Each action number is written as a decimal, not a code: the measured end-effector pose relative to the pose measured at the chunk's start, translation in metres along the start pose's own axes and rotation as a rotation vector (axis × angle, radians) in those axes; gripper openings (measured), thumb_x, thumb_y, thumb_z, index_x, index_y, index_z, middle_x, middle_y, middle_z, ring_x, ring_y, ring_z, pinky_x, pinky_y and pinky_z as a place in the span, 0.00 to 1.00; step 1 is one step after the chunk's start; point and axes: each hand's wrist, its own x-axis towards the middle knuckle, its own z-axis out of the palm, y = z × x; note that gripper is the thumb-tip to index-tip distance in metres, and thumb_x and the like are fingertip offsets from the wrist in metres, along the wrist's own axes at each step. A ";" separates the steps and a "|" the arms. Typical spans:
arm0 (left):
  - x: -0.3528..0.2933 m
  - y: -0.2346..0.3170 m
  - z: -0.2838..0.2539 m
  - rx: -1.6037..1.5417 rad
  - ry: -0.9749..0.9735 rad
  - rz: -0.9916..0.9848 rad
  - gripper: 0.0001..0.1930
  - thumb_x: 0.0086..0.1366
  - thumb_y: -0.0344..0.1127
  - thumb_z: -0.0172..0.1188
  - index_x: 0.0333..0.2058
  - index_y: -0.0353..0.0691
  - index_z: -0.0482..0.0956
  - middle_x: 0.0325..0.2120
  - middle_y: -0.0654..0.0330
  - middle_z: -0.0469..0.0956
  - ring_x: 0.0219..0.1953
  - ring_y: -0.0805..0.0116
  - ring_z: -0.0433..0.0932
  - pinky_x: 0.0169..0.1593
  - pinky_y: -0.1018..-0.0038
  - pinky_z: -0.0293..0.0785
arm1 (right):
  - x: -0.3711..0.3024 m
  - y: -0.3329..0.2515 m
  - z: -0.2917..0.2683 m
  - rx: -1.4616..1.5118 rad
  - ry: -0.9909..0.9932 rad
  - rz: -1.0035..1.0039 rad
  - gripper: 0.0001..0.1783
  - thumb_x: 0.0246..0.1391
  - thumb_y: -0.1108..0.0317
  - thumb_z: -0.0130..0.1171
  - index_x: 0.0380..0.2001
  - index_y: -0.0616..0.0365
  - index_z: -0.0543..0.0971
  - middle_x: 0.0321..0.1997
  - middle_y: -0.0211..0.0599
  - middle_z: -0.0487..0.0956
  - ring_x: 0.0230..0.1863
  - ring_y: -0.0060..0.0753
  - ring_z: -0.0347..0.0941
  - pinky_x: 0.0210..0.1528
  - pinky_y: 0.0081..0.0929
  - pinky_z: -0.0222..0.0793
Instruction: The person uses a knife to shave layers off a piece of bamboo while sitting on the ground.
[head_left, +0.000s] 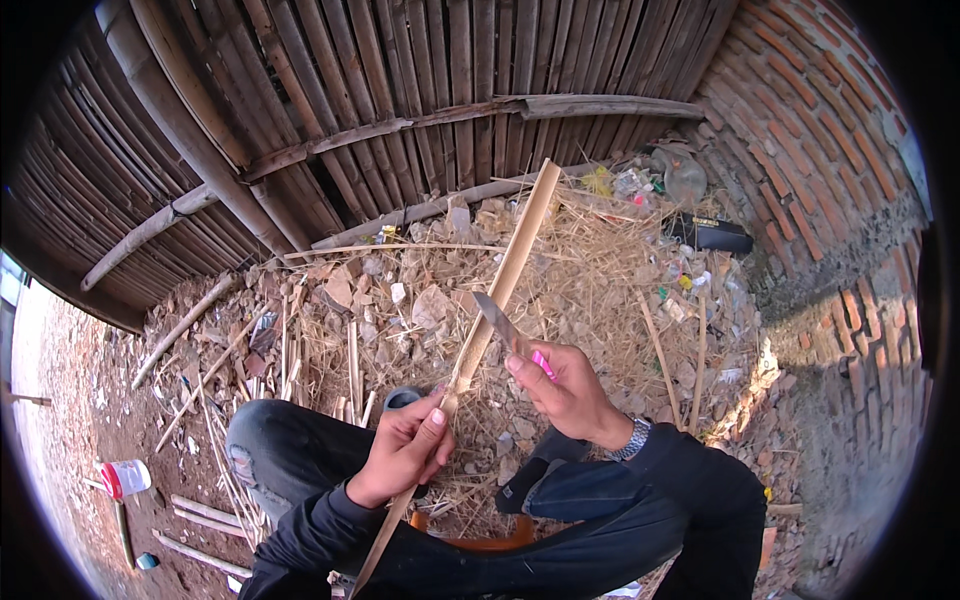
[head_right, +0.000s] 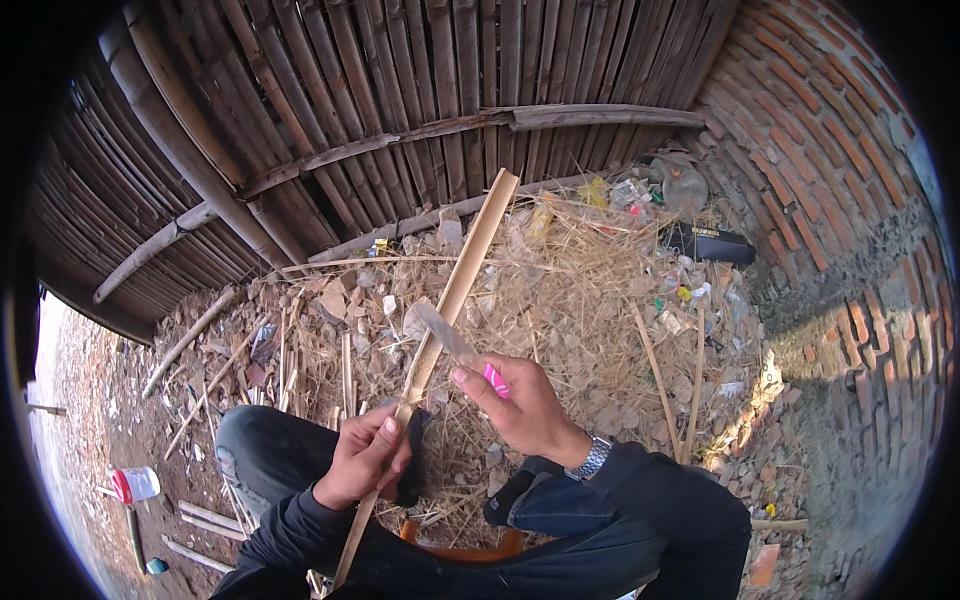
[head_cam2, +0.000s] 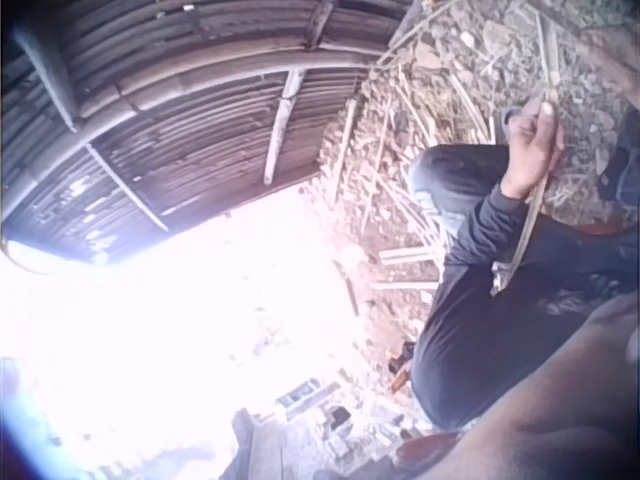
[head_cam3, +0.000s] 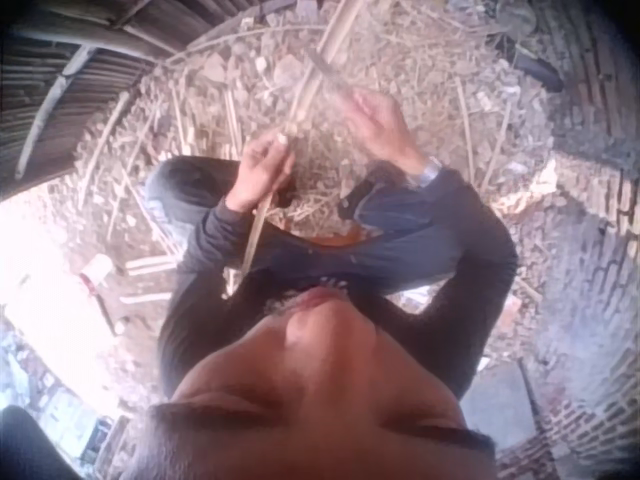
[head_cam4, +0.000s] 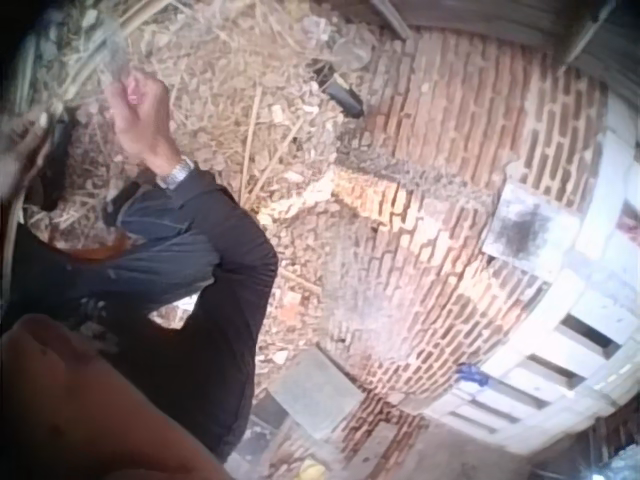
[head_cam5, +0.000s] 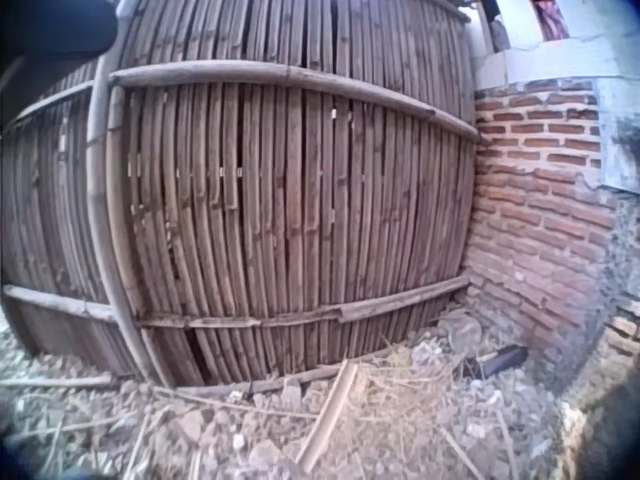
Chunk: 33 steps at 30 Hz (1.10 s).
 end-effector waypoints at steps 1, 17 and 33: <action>0.000 0.001 0.001 -0.001 -0.001 -0.001 0.21 0.82 0.41 0.45 0.67 0.42 0.69 0.19 0.66 0.72 0.13 0.82 0.62 0.17 0.82 0.60 | 0.002 0.001 -0.006 -0.152 -0.013 -0.043 0.17 0.69 0.59 0.61 0.28 0.58 0.78 0.19 0.17 0.68 0.21 0.10 0.60 0.24 0.21 0.56; 0.009 -0.020 0.009 0.500 0.312 0.054 0.17 0.78 0.33 0.53 0.60 0.32 0.76 0.18 0.68 0.73 0.21 0.83 0.72 0.27 0.80 0.68 | -0.018 0.006 0.020 -0.391 0.019 -0.216 0.06 0.55 0.71 0.68 0.31 0.62 0.82 0.18 0.45 0.75 0.17 0.34 0.72 0.23 0.33 0.66; 0.008 0.008 0.000 -0.273 -0.038 -0.201 0.18 0.84 0.43 0.39 0.55 0.36 0.73 0.15 0.68 0.64 0.09 0.80 0.58 0.14 0.82 0.56 | -0.015 -0.012 -0.002 -0.647 -0.098 -0.124 0.16 0.73 0.58 0.49 0.38 0.61 0.70 0.19 0.51 0.76 0.23 0.61 0.77 0.26 0.51 0.69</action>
